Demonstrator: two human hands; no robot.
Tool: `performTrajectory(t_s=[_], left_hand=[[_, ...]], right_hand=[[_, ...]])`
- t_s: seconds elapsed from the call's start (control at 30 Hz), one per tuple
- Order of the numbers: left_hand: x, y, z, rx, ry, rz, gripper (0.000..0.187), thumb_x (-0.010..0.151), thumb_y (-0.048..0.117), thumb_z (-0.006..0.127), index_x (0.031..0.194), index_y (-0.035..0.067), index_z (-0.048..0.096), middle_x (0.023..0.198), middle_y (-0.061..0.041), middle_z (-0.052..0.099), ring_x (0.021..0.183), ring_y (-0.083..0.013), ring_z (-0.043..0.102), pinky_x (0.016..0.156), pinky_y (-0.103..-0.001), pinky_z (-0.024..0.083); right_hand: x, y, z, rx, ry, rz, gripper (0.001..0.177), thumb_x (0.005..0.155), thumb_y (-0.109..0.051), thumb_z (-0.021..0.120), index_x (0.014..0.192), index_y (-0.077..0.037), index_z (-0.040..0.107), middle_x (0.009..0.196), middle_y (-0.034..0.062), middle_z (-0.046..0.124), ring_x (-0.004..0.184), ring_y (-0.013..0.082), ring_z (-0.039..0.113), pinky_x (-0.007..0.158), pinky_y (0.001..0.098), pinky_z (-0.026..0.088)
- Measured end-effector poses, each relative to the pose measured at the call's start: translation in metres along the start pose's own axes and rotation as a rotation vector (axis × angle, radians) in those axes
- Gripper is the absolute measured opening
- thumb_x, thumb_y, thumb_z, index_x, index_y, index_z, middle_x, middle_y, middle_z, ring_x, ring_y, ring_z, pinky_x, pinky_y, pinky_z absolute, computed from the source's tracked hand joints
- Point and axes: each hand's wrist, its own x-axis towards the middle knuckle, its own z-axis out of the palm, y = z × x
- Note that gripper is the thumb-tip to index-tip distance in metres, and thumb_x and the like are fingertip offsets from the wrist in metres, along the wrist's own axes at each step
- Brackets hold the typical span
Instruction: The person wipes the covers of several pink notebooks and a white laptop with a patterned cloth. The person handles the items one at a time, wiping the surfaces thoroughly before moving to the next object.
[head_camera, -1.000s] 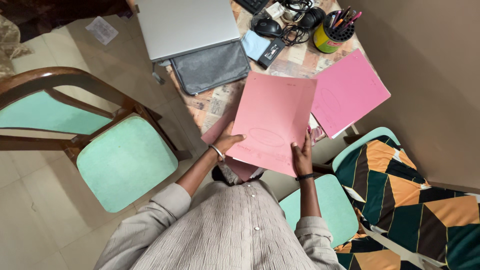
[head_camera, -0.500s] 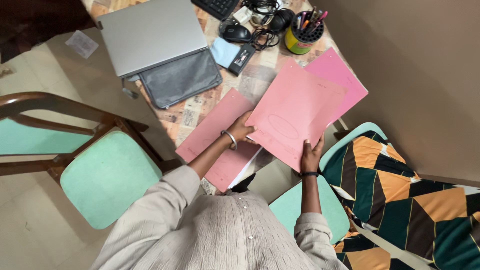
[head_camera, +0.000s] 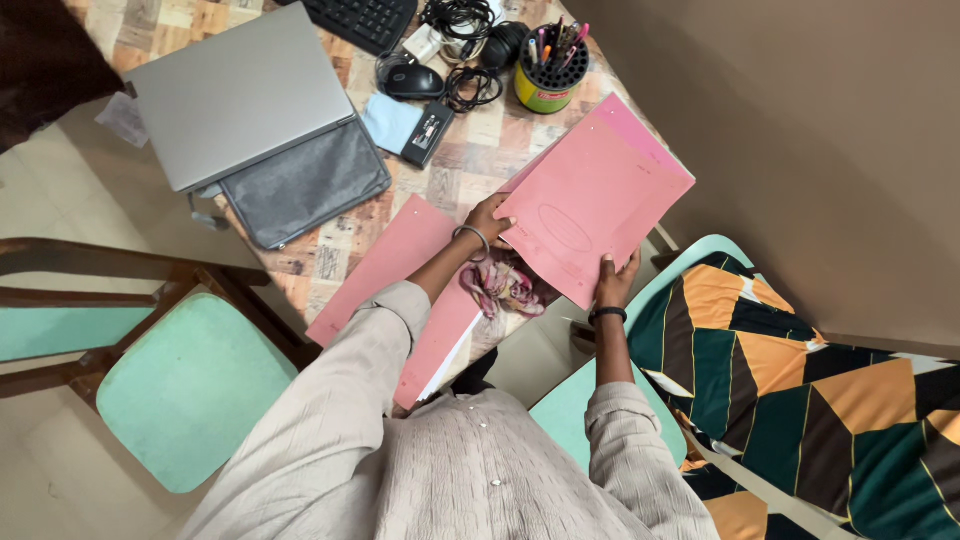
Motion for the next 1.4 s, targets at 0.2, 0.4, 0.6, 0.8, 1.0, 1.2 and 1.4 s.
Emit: performTrajectory(t_s=[0.2, 0.4, 0.6, 0.8, 1.0, 1.2, 1.4], left_hand=[[0.035, 0.006, 0.014, 0.137, 0.144, -0.048, 0.052, 0.092, -0.001, 0.067, 0.139, 0.013, 0.049, 0.132, -0.013, 0.063, 0.104, -0.0296, 0.074, 0.07, -0.044, 0.065], [0.05, 0.0, 0.016, 0.315, 0.207, -0.089, 0.054, 0.093, 0.001, 0.062, 0.144, 0.014, 0.046, 0.122, -0.02, 0.068, 0.098, -0.034, 0.076, 0.071, -0.041, 0.069], [0.053, -0.002, 0.008, 0.731, 0.264, 0.102, 0.057, 0.089, 0.009, 0.071, 0.143, 0.01, 0.052, 0.125, -0.026, 0.068, 0.116, -0.0394, 0.069, 0.099, -0.042, 0.055], [0.033, 0.016, 0.012, 0.946, 0.255, 0.07, 0.054, 0.092, 0.014, 0.07, 0.142, 0.01, 0.05, 0.124, -0.024, 0.059, 0.116, -0.0421, 0.061, 0.099, -0.048, 0.051], [0.01, 0.03, 0.019, 0.915, 0.276, 0.11, 0.057, 0.091, 0.008, 0.064, 0.144, 0.008, 0.045, 0.131, -0.024, 0.048, 0.113, -0.0434, 0.061, 0.097, -0.048, 0.052], [-0.025, 0.016, 0.011, 1.05, 0.242, 0.247, 0.056, 0.093, -0.002, 0.05, 0.148, 0.01, 0.045, 0.152, -0.02, 0.041, 0.122, -0.043, 0.058, 0.099, -0.05, 0.05], [-0.088, -0.005, -0.016, 0.999, 0.226, 0.303, 0.061, 0.091, -0.003, 0.049, 0.15, 0.011, 0.047, 0.156, -0.019, 0.042, 0.134, -0.0416, 0.05, 0.109, -0.048, 0.044]], right_hand=[[0.035, 0.006, -0.026, -0.094, -0.001, 0.327, 0.058, 0.099, 0.0, 0.056, 0.154, -0.008, 0.039, 0.112, 0.0085, 0.063, 0.091, 0.018, 0.066, 0.068, 0.0348, 0.062], [0.049, 0.013, -0.036, -0.13, -0.02, 0.324, 0.048, 0.098, 0.002, 0.056, 0.145, -0.004, 0.048, 0.107, 0.007, 0.067, 0.091, 0.0173, 0.07, 0.072, 0.0345, 0.067], [0.047, 0.016, -0.033, -0.176, 0.004, 0.335, 0.048, 0.099, 0.001, 0.058, 0.145, -0.005, 0.048, 0.106, 0.0075, 0.067, 0.09, 0.0167, 0.069, 0.072, 0.0341, 0.065], [0.043, 0.024, -0.028, -0.256, 0.009, 0.289, 0.063, 0.092, 0.004, 0.059, 0.152, -0.006, 0.04, 0.122, 0.0129, 0.059, 0.089, 0.0206, 0.067, 0.071, 0.0347, 0.06], [0.01, 0.023, -0.003, -0.913, -0.039, -0.042, 0.07, 0.08, -0.009, 0.072, 0.146, -0.008, 0.048, 0.149, 0.0244, 0.036, 0.127, 0.0434, 0.049, 0.107, 0.051, 0.044], [-0.054, 0.007, 0.037, -1.125, -0.223, -0.246, 0.061, 0.083, -0.016, 0.07, 0.142, -0.013, 0.056, 0.158, 0.0266, 0.033, 0.145, 0.0477, 0.034, 0.119, 0.0577, 0.029], [-0.113, -0.012, 0.076, -0.969, -0.628, -0.338, 0.07, 0.086, -0.027, 0.073, 0.15, -0.013, 0.047, 0.156, 0.0244, 0.039, 0.142, 0.0442, 0.04, 0.117, 0.0574, 0.031]])
